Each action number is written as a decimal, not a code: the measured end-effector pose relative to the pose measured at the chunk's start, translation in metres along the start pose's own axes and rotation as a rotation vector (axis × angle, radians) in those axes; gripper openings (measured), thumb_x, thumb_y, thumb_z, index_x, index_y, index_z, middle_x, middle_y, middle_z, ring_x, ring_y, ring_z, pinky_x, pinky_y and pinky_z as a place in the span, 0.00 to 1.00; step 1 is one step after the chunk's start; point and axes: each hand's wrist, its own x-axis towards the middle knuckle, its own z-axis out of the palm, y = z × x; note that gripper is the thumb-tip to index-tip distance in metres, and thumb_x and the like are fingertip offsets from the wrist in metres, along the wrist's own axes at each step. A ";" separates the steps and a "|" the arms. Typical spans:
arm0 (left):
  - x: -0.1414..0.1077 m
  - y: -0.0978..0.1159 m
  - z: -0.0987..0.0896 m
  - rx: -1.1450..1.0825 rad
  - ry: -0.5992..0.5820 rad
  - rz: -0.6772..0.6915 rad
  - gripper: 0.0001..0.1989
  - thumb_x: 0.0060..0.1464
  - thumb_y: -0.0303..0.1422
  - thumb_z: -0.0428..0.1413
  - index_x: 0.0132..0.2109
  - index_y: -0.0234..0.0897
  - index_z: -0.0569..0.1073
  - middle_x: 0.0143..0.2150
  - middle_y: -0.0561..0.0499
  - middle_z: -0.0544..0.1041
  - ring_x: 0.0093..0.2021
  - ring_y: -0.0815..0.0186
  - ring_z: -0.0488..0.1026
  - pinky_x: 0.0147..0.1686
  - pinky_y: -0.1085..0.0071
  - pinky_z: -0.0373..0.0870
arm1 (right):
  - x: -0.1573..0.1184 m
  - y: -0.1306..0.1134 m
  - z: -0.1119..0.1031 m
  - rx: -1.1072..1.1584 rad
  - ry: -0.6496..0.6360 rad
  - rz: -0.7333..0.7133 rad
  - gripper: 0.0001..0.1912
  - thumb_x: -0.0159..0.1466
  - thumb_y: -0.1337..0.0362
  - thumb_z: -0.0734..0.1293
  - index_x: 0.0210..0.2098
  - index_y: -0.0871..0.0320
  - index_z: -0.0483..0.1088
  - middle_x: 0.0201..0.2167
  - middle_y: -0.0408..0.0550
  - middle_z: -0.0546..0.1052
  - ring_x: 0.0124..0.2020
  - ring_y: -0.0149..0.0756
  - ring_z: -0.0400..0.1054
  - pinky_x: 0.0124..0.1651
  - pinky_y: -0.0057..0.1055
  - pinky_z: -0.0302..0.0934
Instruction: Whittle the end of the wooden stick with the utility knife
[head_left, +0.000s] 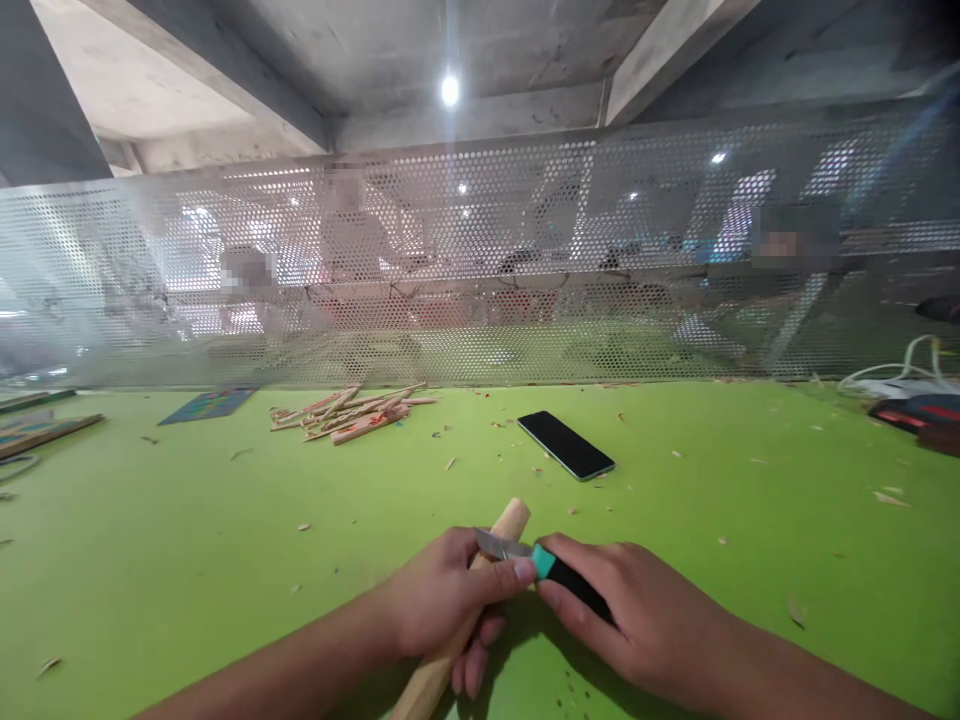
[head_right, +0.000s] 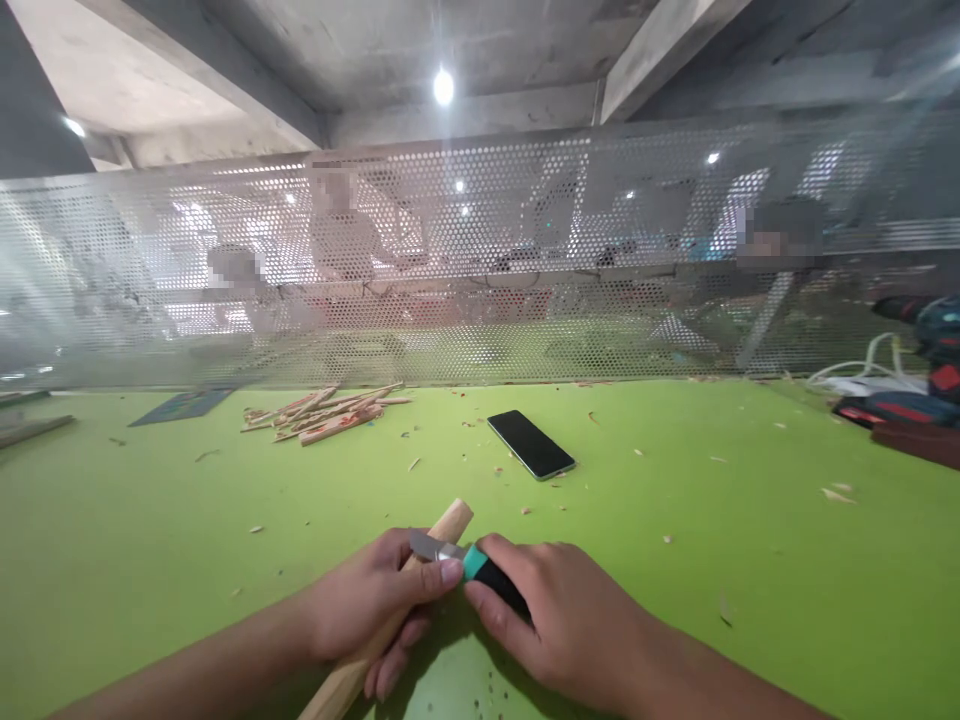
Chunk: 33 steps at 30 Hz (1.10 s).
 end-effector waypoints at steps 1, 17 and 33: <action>0.000 0.001 0.001 0.007 0.005 -0.006 0.28 0.54 0.57 0.62 0.25 0.37 0.66 0.14 0.55 0.67 0.09 0.71 0.63 0.09 0.79 0.60 | 0.000 0.000 0.000 -0.003 0.001 0.002 0.17 0.77 0.51 0.55 0.41 0.54 0.66 0.30 0.46 0.78 0.27 0.39 0.69 0.29 0.32 0.50; -0.001 -0.004 0.009 0.009 0.146 0.018 0.27 0.56 0.57 0.61 0.32 0.37 0.66 0.17 0.58 0.67 0.11 0.69 0.68 0.10 0.78 0.65 | 0.001 0.003 0.003 -0.032 0.031 0.019 0.20 0.77 0.48 0.54 0.44 0.55 0.68 0.33 0.49 0.80 0.29 0.43 0.73 0.31 0.33 0.53; -0.003 -0.002 0.010 0.044 0.194 -0.022 0.26 0.63 0.57 0.55 0.34 0.37 0.64 0.20 0.57 0.70 0.16 0.70 0.72 0.14 0.79 0.70 | 0.004 0.009 -0.003 0.094 0.072 0.169 0.25 0.76 0.42 0.53 0.42 0.55 0.69 0.29 0.47 0.79 0.29 0.41 0.72 0.31 0.32 0.55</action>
